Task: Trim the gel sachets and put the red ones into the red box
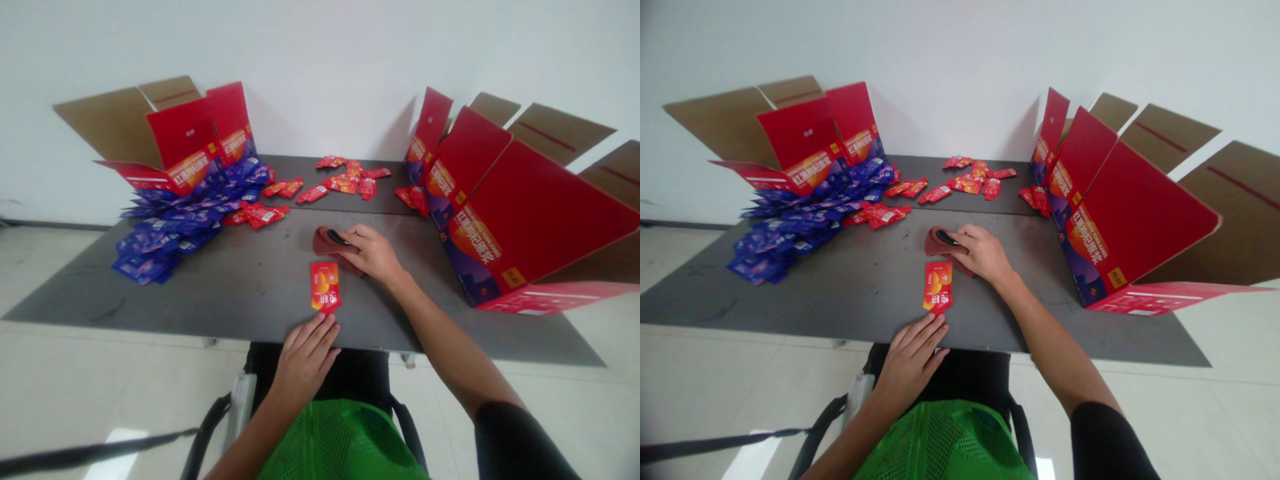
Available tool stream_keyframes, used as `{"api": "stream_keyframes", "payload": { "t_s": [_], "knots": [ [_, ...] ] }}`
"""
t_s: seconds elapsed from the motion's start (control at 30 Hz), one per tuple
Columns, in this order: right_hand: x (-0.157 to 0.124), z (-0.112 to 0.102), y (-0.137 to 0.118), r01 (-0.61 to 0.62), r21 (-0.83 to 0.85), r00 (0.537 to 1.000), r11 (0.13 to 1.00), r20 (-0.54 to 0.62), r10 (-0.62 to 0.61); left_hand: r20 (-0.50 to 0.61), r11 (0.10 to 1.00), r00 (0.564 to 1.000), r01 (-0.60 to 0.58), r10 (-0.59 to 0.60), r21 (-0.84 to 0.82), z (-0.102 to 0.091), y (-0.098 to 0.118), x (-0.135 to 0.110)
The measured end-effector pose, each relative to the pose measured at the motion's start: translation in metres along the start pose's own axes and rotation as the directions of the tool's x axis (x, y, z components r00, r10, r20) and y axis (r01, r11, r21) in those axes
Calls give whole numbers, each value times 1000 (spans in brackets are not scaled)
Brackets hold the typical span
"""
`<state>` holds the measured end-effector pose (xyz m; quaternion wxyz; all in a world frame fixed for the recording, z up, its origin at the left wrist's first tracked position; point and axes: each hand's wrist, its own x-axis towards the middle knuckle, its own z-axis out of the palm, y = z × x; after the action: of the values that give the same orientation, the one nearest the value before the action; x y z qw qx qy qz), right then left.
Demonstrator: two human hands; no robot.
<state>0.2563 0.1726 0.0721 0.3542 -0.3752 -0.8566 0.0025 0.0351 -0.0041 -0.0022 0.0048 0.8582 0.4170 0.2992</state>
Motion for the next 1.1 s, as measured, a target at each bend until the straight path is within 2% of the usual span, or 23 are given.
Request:
{"api": "stream_keyframes", "payload": {
  "t_s": [0.07, 0.13, 0.23, 0.33, 0.43, 0.5, 0.6, 0.67, 0.73, 0.77, 0.83, 0.97, 1.03, 1.1],
  "knots": [
    [-2, -1, -20, 71, -2, 995, 997, 65, -70, -17, 1000, 1000, 5, -5, -11, 2, 0, -1],
    [-9, 5, -38, 145, 27, 973, 989, 176, -148, -11, 1000, 1000, 20, -20, -23, 2, 2, -2],
    [-16, 25, -43, 146, 60, 947, 987, 280, -157, 23, 998, 998, 58, -57, -40, 1, 3, -1],
    [-6, 42, -18, 44, -7, 964, 999, 261, -40, 54, 995, 996, 76, -73, -58, -2, 3, 1],
    [13, 42, 6, 8, -127, 965, 992, 260, 26, 66, 995, 995, 76, -71, -71, -4, 1, 4],
    [19, 35, 4, 6, -151, 973, 989, 228, 29, 77, 993, 994, 86, -80, -75, -4, 1, 5],
    [7, 25, -25, 32, -82, 982, 996, 189, -16, 94, 992, 991, 98, -91, -78, -3, -1, 5],
    [-10, 24, -45, 122, -13, 964, 992, 240, -115, 96, 992, 991, 95, -87, -80, -2, -2, 4],
    [-23, 28, -53, 184, 36, 942, 982, 278, -187, 91, 993, 993, 88, -81, -82, -1, -3, 3],
    [-25, 32, -50, 179, 44, 943, 983, 276, -184, 85, 993, 994, 82, -75, -84, -1, -3, 3],
    [-20, 40, -34, 102, 14, 963, 995, 248, -102, 76, 993, 995, 74, -67, -92, -2, -3, 4],
    [12, 45, 3, -5, -103, 965, 995, 259, 31, 65, 991, 995, 77, -70, -108, -4, -2, 7],
    [21, 39, 2, -20, -88, 970, 996, 240, 41, 59, 990, 995, 84, -77, -111, -4, -2, 8],
    [16, 31, -14, -31, -27, 980, 999, 198, 36, 62, 990, 995, 89, -82, -114, -3, -2, 8]
  ]
}}
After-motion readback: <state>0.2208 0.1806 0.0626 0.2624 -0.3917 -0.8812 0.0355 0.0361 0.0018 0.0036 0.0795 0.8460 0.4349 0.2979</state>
